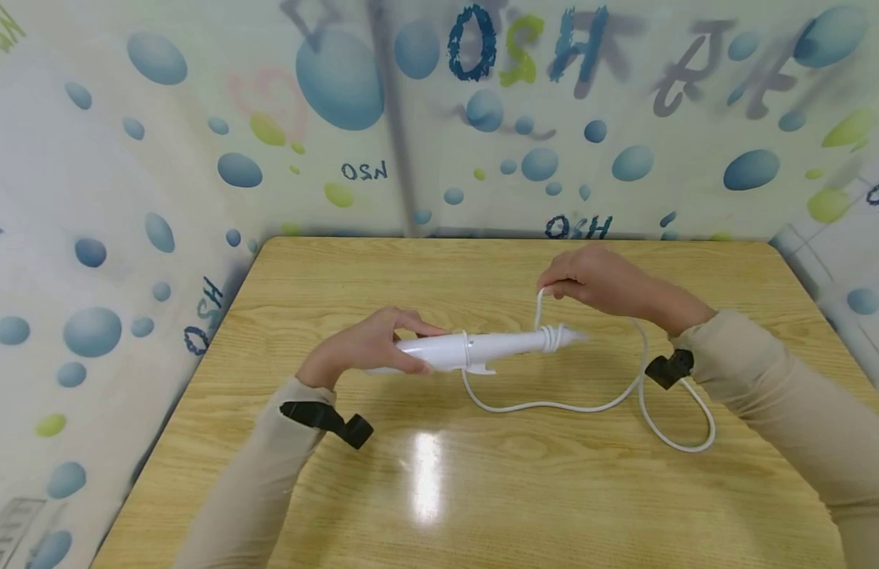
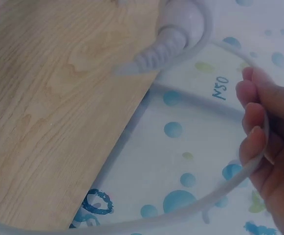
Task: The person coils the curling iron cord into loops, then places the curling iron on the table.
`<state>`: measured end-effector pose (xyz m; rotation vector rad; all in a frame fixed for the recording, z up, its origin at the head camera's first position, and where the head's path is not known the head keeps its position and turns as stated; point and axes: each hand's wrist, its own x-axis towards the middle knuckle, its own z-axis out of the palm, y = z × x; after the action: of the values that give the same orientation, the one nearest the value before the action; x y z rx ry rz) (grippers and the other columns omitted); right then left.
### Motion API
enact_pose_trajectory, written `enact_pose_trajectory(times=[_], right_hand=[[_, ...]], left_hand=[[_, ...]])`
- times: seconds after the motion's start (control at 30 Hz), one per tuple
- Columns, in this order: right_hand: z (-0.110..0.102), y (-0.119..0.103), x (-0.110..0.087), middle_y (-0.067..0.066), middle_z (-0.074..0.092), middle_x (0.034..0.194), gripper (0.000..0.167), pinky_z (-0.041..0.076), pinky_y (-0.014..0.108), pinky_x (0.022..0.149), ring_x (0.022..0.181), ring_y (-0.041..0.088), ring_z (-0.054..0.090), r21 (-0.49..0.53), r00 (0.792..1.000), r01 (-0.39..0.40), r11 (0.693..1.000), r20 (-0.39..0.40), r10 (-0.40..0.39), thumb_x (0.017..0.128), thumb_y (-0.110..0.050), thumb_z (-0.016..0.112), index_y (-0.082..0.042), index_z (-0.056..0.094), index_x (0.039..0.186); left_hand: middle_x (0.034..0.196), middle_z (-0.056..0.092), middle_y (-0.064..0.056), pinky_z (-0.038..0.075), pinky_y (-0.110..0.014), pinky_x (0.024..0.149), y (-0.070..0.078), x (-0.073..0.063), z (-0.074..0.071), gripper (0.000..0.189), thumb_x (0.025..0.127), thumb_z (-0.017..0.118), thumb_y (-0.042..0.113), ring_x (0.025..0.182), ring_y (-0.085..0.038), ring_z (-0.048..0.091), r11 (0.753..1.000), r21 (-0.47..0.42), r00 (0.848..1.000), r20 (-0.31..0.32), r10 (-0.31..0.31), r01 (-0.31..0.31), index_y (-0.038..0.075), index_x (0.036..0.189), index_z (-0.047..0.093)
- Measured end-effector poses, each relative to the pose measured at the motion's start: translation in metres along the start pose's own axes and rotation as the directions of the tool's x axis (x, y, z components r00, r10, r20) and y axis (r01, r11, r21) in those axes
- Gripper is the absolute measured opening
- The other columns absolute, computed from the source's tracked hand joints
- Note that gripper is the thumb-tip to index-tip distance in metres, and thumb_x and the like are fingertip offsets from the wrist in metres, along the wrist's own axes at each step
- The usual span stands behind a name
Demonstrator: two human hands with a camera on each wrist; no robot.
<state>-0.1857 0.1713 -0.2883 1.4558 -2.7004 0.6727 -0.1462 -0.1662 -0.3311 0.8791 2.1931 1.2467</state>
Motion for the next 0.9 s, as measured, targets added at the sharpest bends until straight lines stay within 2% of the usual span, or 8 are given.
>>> enact_pose_trajectory(times=[0.13,0.27,0.43,0.53,0.67,0.8,0.9], right_hand=[[0.0,-0.006,-0.002,0.002,0.061,0.082,0.016,0.046,0.03,0.063,0.069,0.01,0.056,-0.042,1.0,-0.015,0.999,0.022,0.016,0.085,-0.001,0.061,-0.005,0.069,0.098],[0.0,-0.01,-0.002,0.002,0.061,0.083,0.014,0.045,0.03,0.061,0.067,0.01,0.055,-0.081,1.0,-0.014,0.997,0.009,0.015,0.086,-0.003,0.062,-0.005,0.07,0.097],[0.003,-0.013,-0.003,0.004,0.063,0.085,0.013,0.044,0.03,0.059,0.067,0.013,0.055,-0.083,0.998,-0.023,0.996,-0.066,0.018,0.085,-0.003,0.063,-0.002,0.07,0.096],[0.007,-0.014,-0.005,0.004,0.062,0.082,0.015,0.041,0.029,0.055,0.062,0.011,0.05,-0.06,0.991,-0.049,0.997,-0.125,0.041,0.085,-0.003,0.063,-0.001,0.07,0.097],[0.013,-0.014,-0.008,0.001,0.058,0.075,0.019,0.036,0.026,0.05,0.056,0.007,0.041,-0.015,0.973,-0.098,0.995,-0.21,0.092,0.084,-0.002,0.063,0.0,0.069,0.102],[0.02,-0.014,-0.011,0.0,0.058,0.074,0.023,0.035,0.024,0.048,0.054,0.007,0.039,0.061,0.944,-0.122,0.991,-0.302,0.135,0.086,-0.002,0.062,0.0,0.067,0.108],[0.024,-0.015,-0.015,0.0,0.058,0.075,0.027,0.033,0.023,0.048,0.054,0.008,0.038,0.111,0.923,-0.125,0.986,-0.352,0.156,0.087,-0.002,0.06,0.0,0.065,0.113]], left_hand=[[0.102,0.06,-0.008,0.048,-0.034,0.07,-0.004,0.0,0.002,0.048,0.072,0.076,0.01,0.087,-0.022,0.052,0.999,0.011,0.997,-0.052,-0.051,0.052,0.006,0.118,0.063],[0.101,0.061,-0.006,0.047,-0.034,0.069,-0.006,0.0,0.004,0.048,0.071,0.077,0.01,0.087,-0.023,0.052,0.994,0.032,0.987,-0.123,-0.099,0.104,0.01,0.117,0.065],[0.101,0.062,-0.008,0.05,-0.033,0.066,-0.006,0.001,0.005,0.048,0.072,0.077,0.011,0.085,-0.023,0.054,0.993,0.029,0.974,-0.204,-0.103,0.111,0.008,0.118,0.064],[0.103,0.062,-0.01,0.051,-0.032,0.062,-0.005,0.001,0.006,0.047,0.072,0.077,0.01,0.085,-0.025,0.055,0.994,0.003,0.963,-0.247,-0.104,0.108,0.006,0.117,0.064],[0.103,0.061,-0.01,0.052,-0.032,0.06,-0.002,0.003,0.007,0.047,0.072,0.078,0.012,0.084,-0.026,0.055,0.993,-0.018,0.945,-0.307,-0.116,0.116,0.006,0.116,0.064],[0.104,0.06,-0.009,0.052,-0.032,0.061,-0.001,0.006,0.006,0.048,0.071,0.079,0.016,0.087,-0.025,0.054,0.991,-0.031,0.919,-0.371,-0.132,0.13,0.011,0.117,0.065],[0.106,0.06,-0.009,0.052,-0.033,0.062,0.0,0.009,0.005,0.047,0.071,0.079,0.018,0.089,-0.025,0.054,0.99,-0.046,0.907,-0.397,-0.141,0.133,0.014,0.116,0.066]])
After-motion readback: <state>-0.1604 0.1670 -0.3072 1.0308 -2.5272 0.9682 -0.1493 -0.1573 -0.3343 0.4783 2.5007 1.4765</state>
